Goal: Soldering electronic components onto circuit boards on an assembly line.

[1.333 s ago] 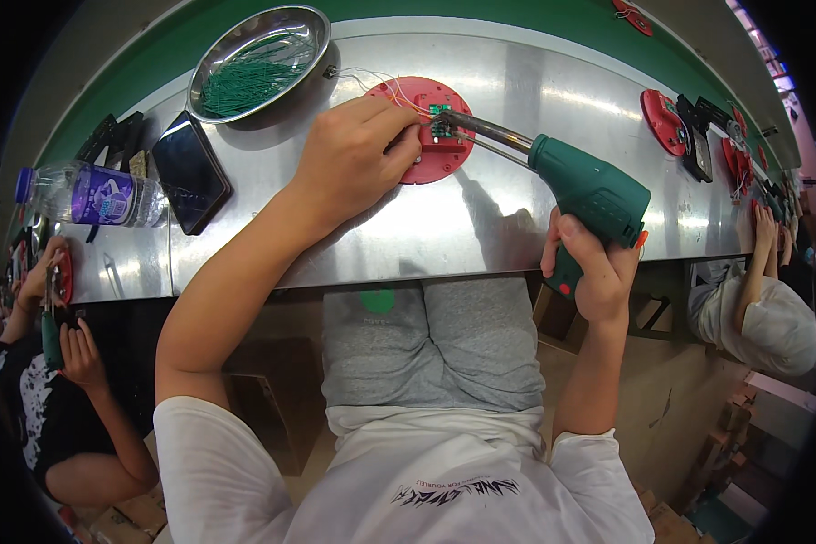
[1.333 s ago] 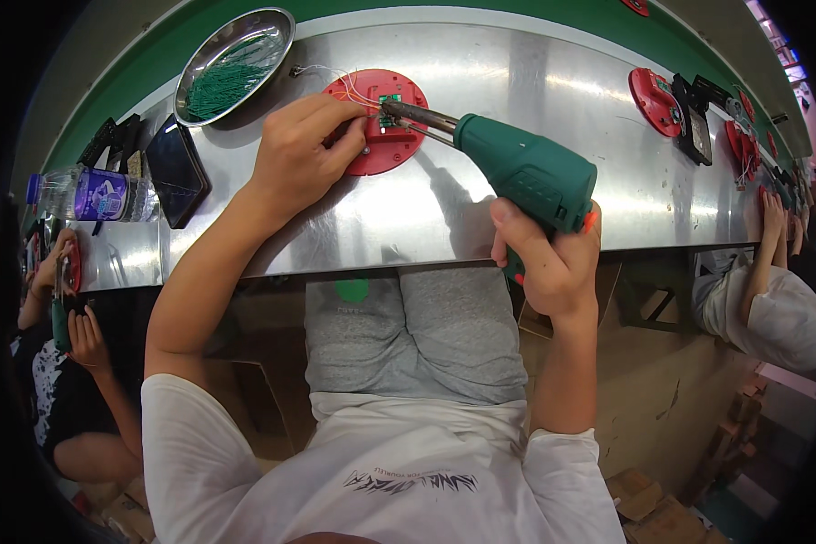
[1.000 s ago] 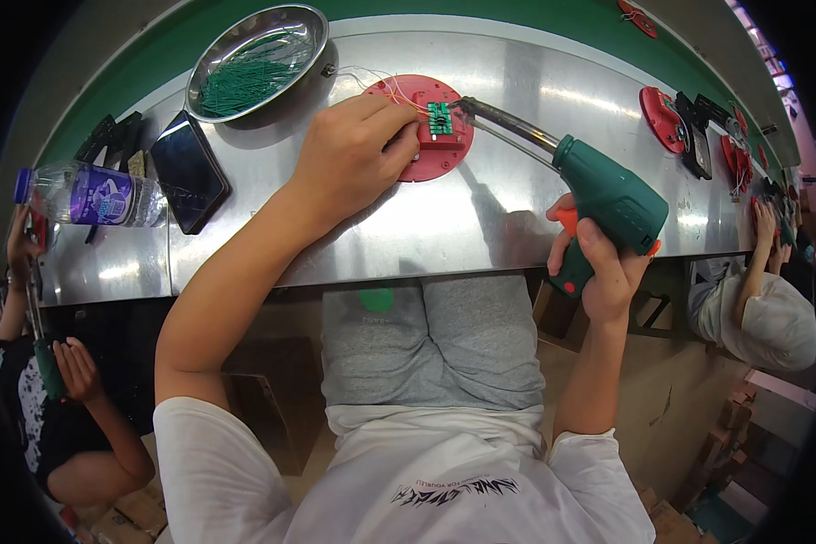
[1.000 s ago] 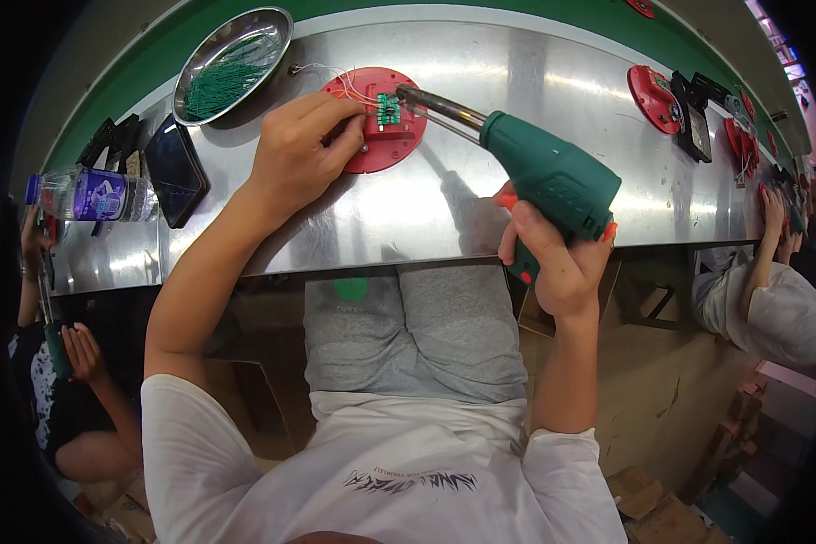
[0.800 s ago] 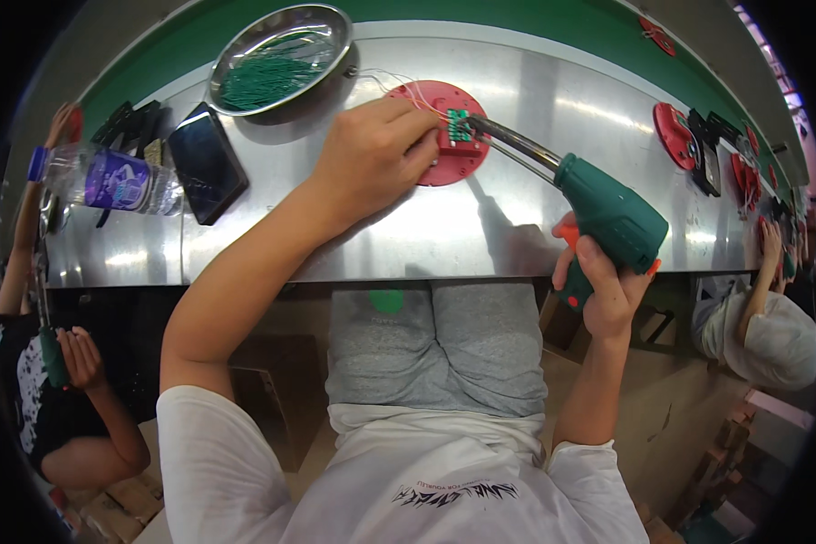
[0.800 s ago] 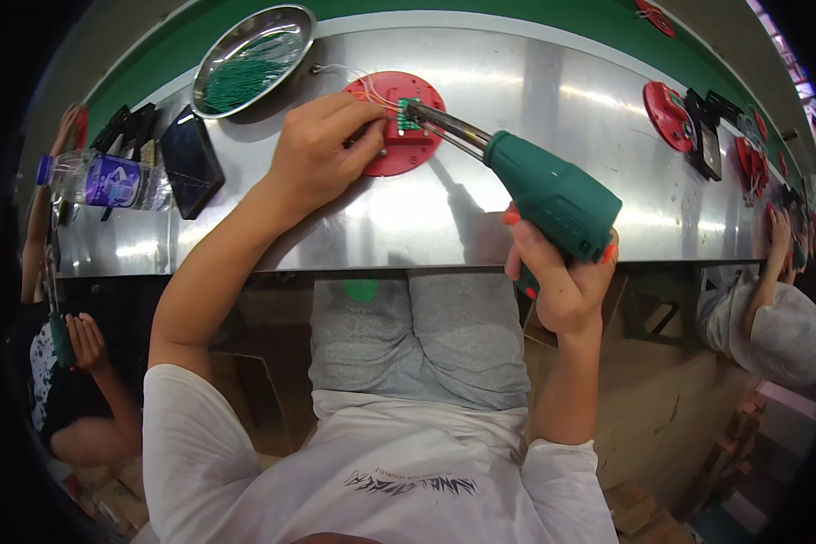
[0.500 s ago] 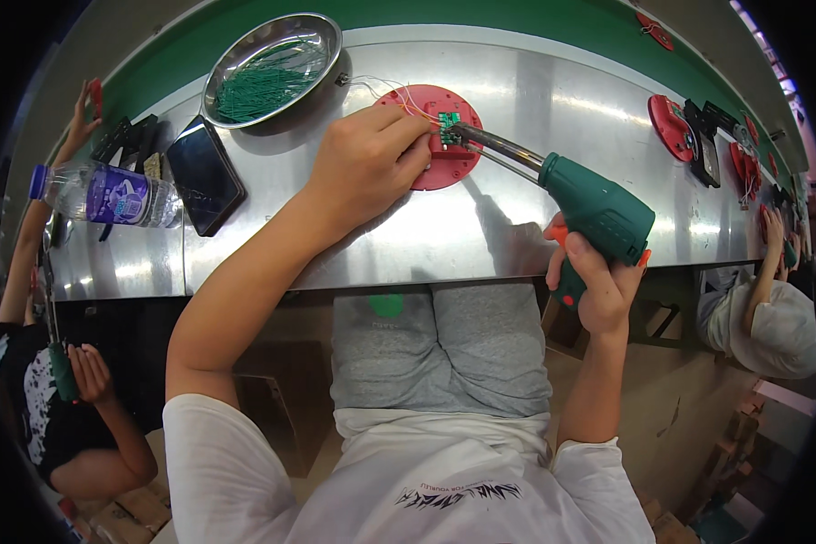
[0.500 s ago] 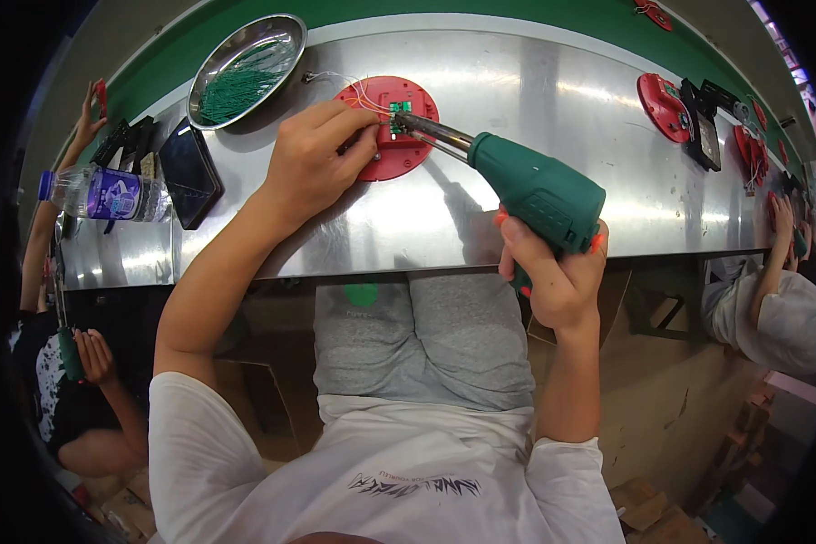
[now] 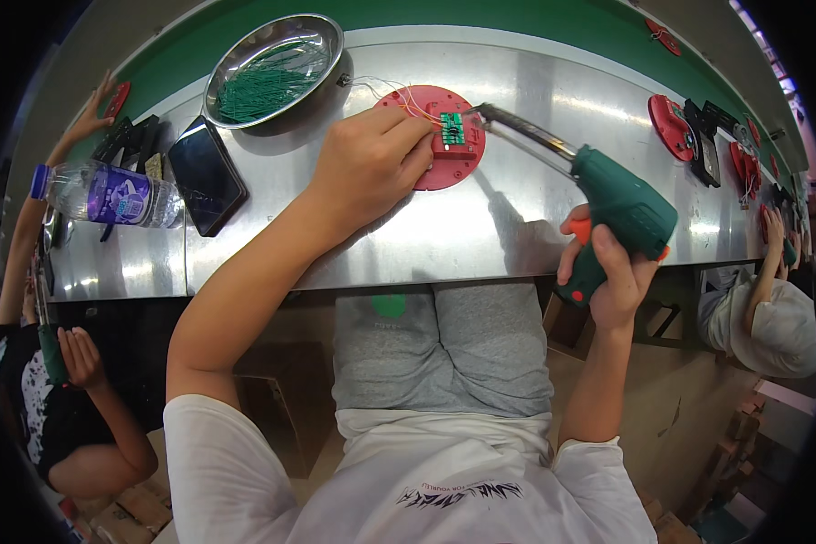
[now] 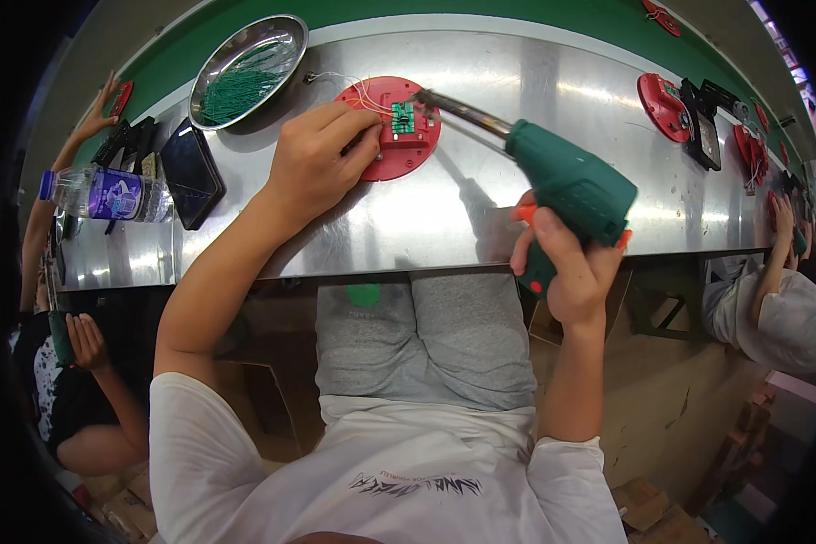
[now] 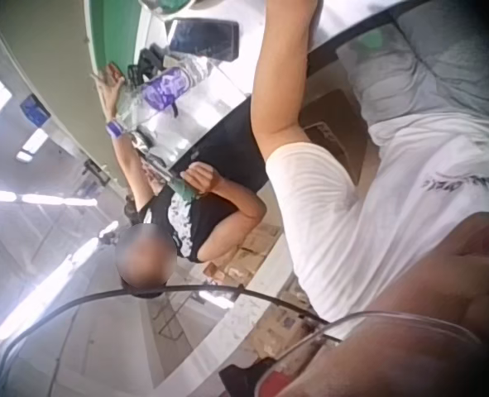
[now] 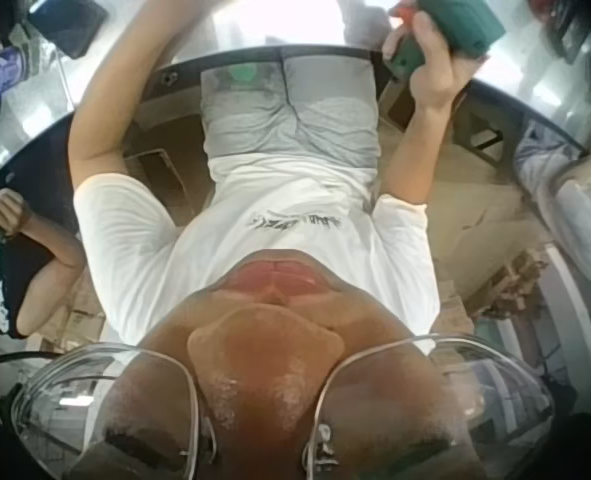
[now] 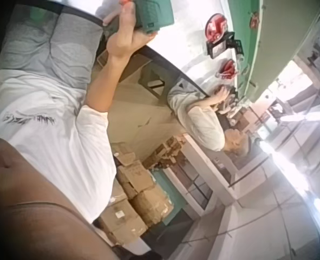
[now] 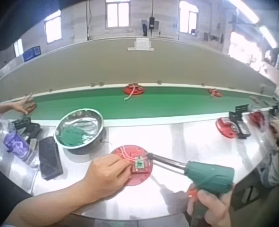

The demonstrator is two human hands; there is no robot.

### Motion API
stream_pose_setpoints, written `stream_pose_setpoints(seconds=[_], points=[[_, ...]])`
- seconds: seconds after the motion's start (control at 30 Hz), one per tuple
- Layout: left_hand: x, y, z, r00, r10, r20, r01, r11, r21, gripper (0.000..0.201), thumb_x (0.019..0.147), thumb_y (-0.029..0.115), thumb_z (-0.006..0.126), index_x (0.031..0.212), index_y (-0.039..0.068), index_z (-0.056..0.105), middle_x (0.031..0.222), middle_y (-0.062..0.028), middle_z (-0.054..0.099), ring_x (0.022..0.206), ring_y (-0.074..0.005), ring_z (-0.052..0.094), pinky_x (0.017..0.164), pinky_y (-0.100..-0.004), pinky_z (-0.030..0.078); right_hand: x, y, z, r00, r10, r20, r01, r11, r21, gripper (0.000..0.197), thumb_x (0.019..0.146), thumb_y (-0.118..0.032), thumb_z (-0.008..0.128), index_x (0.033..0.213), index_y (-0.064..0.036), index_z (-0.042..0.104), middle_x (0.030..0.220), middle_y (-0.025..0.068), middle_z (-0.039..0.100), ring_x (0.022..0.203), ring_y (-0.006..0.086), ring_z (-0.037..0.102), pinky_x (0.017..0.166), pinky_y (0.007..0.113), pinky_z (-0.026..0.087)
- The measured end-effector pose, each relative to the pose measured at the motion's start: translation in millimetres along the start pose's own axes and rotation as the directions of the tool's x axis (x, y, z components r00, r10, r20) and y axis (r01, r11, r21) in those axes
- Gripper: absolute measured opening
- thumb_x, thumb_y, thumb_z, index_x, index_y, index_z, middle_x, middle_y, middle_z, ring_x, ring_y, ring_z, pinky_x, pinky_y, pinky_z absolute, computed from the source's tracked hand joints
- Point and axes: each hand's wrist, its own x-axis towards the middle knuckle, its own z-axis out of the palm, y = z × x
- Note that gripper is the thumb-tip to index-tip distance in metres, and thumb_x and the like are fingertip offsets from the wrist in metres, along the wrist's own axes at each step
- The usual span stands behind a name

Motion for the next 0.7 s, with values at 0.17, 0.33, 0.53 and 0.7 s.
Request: stream_pose_setpoints(seconds=[0.17, 0.33, 0.53, 0.7], points=[[0, 0, 0, 1.000, 0.008, -0.004, -0.008, 1.000, 0.002, 0.011, 0.077, 0.005, 0.072, 0.088, 0.002, 0.070, 0.080, -0.0107, 0.068, 0.068, -0.0274, 0.065, 0.060, -0.0364, 0.053, 0, -3, -5, 0.999, -0.033, 0.018, 0.033, 0.999, -0.017, 0.032, 0.090, -0.006, 0.060, 0.119, 0.0087, 0.057, 0.093, 0.0157, 0.066, 0.053, 0.0174, 0.059, 0.045, 0.028, 0.046], [-1, 0, 1, 1.000, 0.016, -0.008, -0.016, 1.000, 0.016, 0.011, 0.078, 0.004, 0.072, 0.088, 0.002, 0.069, 0.079, -0.0107, 0.067, 0.067, -0.0276, 0.065, 0.060, -0.0368, 0.053, -4, -2, 3, 1.000, -0.005, 0.005, 0.005, 0.999, -0.042, 0.028, 0.089, -0.005, 0.061, 0.114, 0.0076, 0.061, 0.091, 0.0141, 0.066, 0.053, 0.0163, 0.059, 0.046, 0.027, 0.046], [0, 0, 1, 1.000, 0.016, -0.003, -0.016, 1.000, 0.012, 0.011, 0.077, 0.004, 0.071, 0.088, 0.002, 0.069, 0.078, -0.0106, 0.067, 0.067, -0.0274, 0.065, 0.060, -0.0371, 0.052, -2, 0, 7, 0.997, 0.038, 0.069, -0.031, 0.994, -0.102, 0.019, 0.088, -0.004, 0.063, 0.104, 0.0065, 0.064, 0.085, 0.0096, 0.066, 0.052, 0.0144, 0.059, 0.047, 0.027, 0.045], [1, 0, 2, 0.999, 0.029, -0.021, -0.029, 1.000, 0.002, 0.010, 0.078, 0.004, 0.071, 0.088, 0.002, 0.069, 0.078, -0.0105, 0.066, 0.067, -0.0272, 0.065, 0.060, -0.0371, 0.052, -2, 0, 3, 0.994, 0.089, 0.057, -0.081, 0.989, -0.123, 0.021, 0.089, -0.006, 0.063, 0.105, 0.0063, 0.062, 0.080, 0.0077, 0.063, 0.052, 0.0149, 0.058, 0.047, 0.027, 0.045]])
